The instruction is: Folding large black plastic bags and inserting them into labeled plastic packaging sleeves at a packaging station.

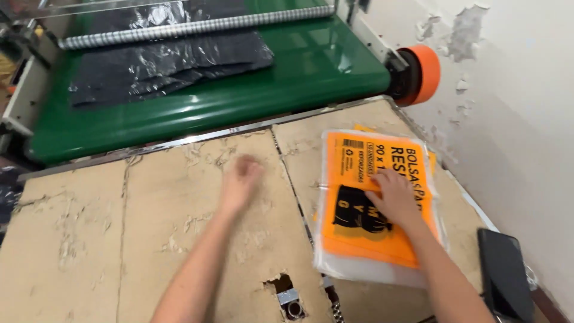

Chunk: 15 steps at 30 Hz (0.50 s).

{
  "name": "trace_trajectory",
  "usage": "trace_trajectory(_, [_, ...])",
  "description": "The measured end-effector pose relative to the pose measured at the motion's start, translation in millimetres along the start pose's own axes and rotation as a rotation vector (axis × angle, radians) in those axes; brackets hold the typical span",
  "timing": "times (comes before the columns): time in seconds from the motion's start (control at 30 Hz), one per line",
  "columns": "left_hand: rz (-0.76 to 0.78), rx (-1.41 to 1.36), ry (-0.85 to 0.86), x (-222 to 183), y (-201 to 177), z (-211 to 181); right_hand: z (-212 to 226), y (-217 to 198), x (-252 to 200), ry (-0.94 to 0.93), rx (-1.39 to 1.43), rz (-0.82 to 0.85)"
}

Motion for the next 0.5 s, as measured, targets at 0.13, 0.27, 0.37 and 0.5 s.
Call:
trace_trajectory(0.13, [-0.18,-0.795,0.031,104,-86,79,-10,-10,2,-0.023,0.19,0.03])
trace_trajectory(0.27, [-0.071,-1.171,0.079,148,-123,96,15,-38,-7,-0.04,0.309,-0.075])
trace_trajectory(0.37, [-0.146,-1.396,0.068,145,-140,104,41,-53,-12,-0.088,0.334,-0.142])
trace_trajectory(0.5, [-0.319,-1.595,0.018,107,-157,105,77,-74,-16,-0.256,0.325,-0.332])
Point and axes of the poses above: each hand's wrist, its own x-axis towards the middle knuckle, its own y-axis out of the palm, z = x × y, the point moved 10 cm from there along x, towards the middle knuckle, and after that the axes turned 8 degrees about -y, right-handed, at the moved point
